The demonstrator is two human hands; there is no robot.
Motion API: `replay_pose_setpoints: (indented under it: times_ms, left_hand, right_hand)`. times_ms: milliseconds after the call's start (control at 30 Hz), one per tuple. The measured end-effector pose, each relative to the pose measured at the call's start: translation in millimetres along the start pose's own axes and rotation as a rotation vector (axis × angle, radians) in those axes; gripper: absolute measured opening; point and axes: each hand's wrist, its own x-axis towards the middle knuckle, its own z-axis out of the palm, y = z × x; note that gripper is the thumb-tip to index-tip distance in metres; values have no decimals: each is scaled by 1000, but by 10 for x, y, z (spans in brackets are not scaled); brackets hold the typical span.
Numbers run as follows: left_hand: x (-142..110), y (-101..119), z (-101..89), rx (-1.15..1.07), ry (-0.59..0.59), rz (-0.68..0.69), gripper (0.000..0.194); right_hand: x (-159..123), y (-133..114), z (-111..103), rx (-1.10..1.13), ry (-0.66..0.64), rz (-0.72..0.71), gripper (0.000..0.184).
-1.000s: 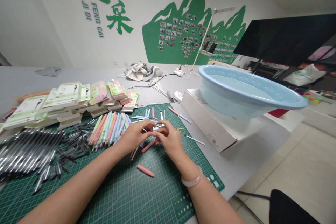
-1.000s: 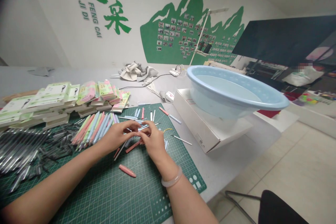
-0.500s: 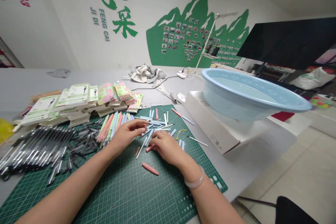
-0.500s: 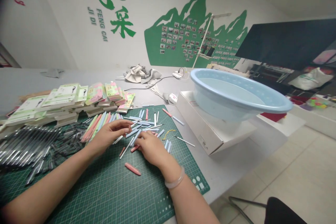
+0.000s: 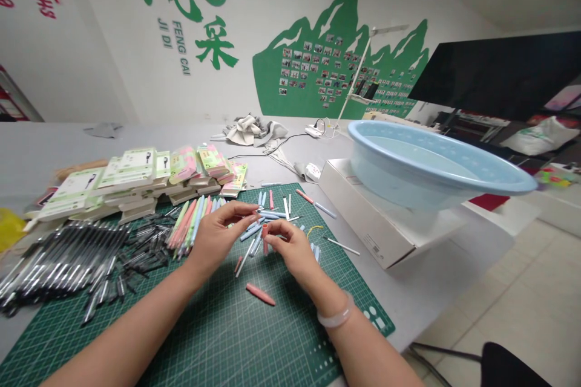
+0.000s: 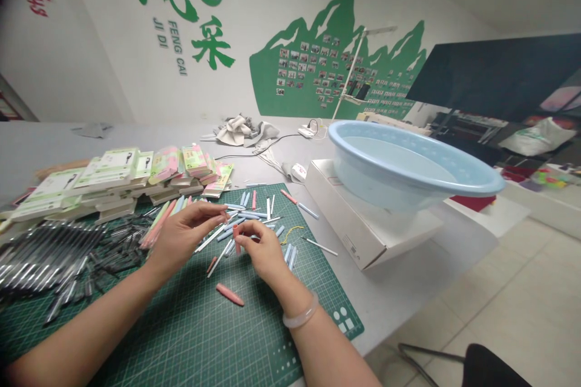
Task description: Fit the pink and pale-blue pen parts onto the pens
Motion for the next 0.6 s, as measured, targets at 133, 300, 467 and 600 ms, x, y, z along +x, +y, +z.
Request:
replay_pose_setpoints:
  times_ms: [133,300,467,600]
  left_hand:
    - [-22,27,56,101,-9,63,22]
    - [-38,-21,62,240,-29,142,19]
    - [-36,-91,66,328,-65,282,17]
    - [-28,-126,79,357,-124,365,17]
  right_hand:
    - [-15,-27,18,23,-6,10,6]
    - [-17,-17,30,99,-17,34,8]
    - [5,23,23,132,-8,8,12]
    - [9,68,8,176,-20,-7,12]
